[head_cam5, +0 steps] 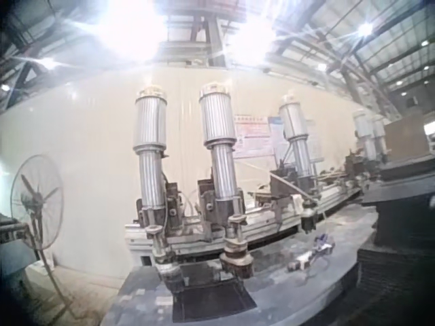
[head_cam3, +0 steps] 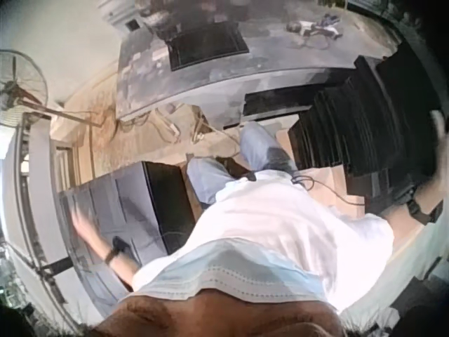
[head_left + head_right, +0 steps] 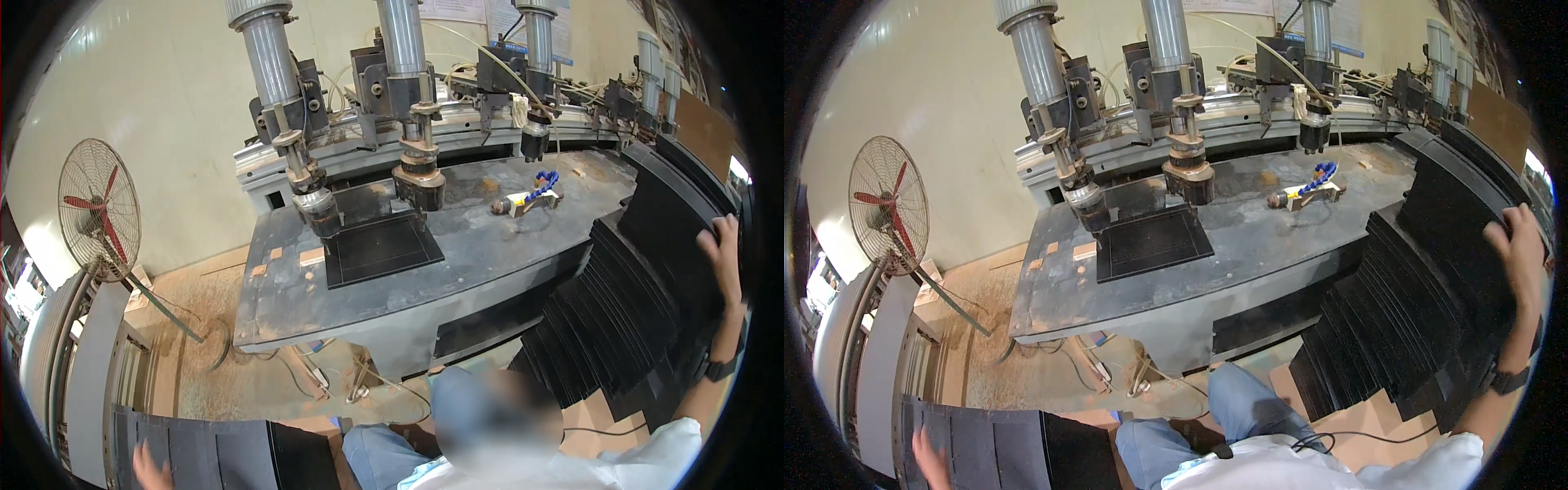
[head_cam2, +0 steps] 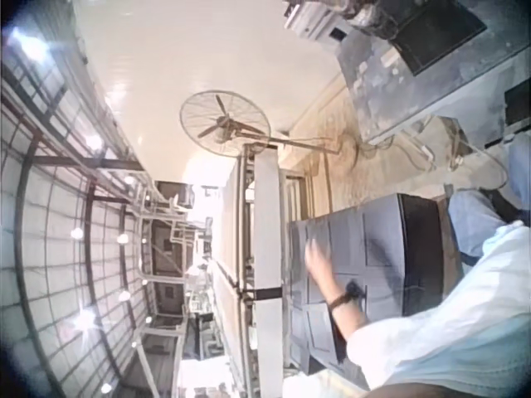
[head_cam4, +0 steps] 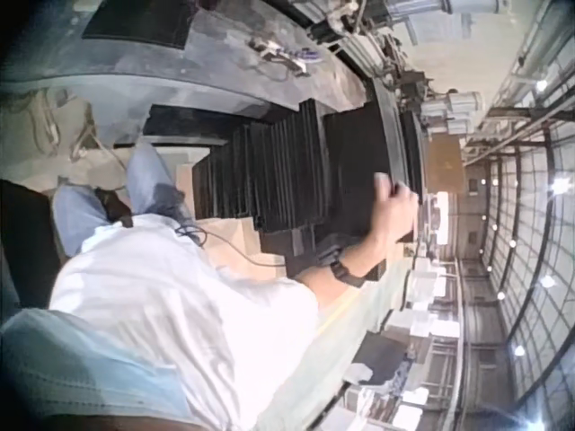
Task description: Operate a multi-spindle boring machine to process black wooden panels in a furniture manufacturing facility.
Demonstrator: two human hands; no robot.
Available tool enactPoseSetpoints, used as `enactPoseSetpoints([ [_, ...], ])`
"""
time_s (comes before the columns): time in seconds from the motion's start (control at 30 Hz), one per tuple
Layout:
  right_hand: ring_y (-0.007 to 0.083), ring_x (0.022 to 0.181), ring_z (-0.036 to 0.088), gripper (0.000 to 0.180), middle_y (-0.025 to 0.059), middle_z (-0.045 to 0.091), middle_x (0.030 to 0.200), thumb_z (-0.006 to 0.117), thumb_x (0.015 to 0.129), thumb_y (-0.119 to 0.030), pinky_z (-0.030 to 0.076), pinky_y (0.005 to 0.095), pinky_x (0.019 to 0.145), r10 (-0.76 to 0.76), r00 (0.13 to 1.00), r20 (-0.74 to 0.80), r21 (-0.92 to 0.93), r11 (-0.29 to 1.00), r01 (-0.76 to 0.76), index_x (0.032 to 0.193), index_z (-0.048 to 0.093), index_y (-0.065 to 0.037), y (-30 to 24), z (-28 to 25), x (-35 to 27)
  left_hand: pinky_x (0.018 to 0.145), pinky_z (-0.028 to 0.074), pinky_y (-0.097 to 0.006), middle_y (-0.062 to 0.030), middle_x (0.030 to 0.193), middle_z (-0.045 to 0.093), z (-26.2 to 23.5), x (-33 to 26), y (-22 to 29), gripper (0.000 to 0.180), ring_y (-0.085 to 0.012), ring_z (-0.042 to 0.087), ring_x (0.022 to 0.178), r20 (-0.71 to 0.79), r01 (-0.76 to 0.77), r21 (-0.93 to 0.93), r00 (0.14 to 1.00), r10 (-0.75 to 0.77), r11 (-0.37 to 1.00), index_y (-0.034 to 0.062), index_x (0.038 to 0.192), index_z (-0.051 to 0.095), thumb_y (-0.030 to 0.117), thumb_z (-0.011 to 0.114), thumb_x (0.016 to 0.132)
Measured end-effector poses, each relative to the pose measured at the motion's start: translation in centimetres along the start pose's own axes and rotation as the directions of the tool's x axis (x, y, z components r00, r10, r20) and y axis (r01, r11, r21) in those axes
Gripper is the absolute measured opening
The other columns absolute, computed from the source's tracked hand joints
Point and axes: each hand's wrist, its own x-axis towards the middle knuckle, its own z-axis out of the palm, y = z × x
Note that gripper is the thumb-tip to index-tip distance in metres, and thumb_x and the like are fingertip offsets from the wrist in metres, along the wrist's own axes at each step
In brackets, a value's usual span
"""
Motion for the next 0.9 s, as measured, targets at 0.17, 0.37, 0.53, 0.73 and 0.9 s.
enactPoseSetpoints([
  [0.17,0.0326,0.095,0.06,0.03,0.0109,0.056,0.107,0.065,0.078,-0.002,0.047,0.0414,0.077,0.079,0.994,-0.074,0.024,0.997,-0.077,0.104,0.051,-0.004,-6.7,-3.7,0.9,0.099,0.041,-0.044,-0.0137,0.117,0.058,0.9,10.3,39.3,0.054,-0.0345,0.051,0.116,-0.195,-0.663,-0.499,0.714,0.673,0.559,0.0066,0.118,0.059,0.011,0.076,0.067],
  [0.37,0.0325,0.094,0.062,0.039,0.0146,0.062,0.099,0.054,0.065,0.011,0.049,0.0394,0.08,-0.17,0.883,-0.437,0.523,0.751,0.403,0.1,0.063,-0.004,-18.3,-10.5,2.0,0.109,0.022,-0.055,-0.0149,0.137,0.045,15.6,12.4,58.8,0.077,-0.0345,0.035,0.131,-0.216,-0.687,-0.417,0.711,0.669,0.595,0.0055,0.132,0.05,0.064,0.052,0.082],
  [0.53,0.0262,0.086,0.066,0.033,0.0078,0.069,0.091,0.056,0.069,0.006,0.053,0.0367,0.075,-0.313,0.766,-0.562,0.686,0.341,0.643,0.094,0.068,-0.011,-31.2,-10.5,3.5,0.109,0.023,-0.054,-0.0189,0.13,0.048,12.0,8.4,59.9,0.082,-0.0357,0.038,0.127,-0.17,-0.648,-0.495,0.725,0.667,0.578,-0.0007,0.127,0.051,0.067,0.052,0.08],
  [0.73,0.0252,0.092,0.064,0.035,0.0052,0.068,0.099,0.064,0.068,-0.003,0.051,0.0378,0.08,-0.481,0.735,-0.477,0.811,0.082,0.58,0.102,0.065,-0.014,-47.9,-2.2,-0.9,0.083,0.045,-0.036,-0.0047,0.095,0.056,8.8,0.4,49.2,0.042,-0.0239,0.055,0.097,-0.35,-0.761,-0.398,0.642,0.682,0.512,0.012,0.11,0.062,0.015,0.066,0.068],
  [0.9,0.0272,0.125,0.046,0.055,0.0071,0.054,0.132,0.069,0.078,-0.034,0.04,0.0511,0.099,-0.673,0.635,-0.379,0.791,0.121,0.6,0.126,0.053,-0.013,-55.6,2.4,-3.7,0.071,0.049,-0.032,-0.0004,0.088,0.062,2.5,-4.4,36.2,0.027,-0.0205,0.059,0.083,-0.416,-0.795,-0.232,0.602,0.682,0.561,0.0145,0.094,0.068,0.011,0.063,0.068],
])
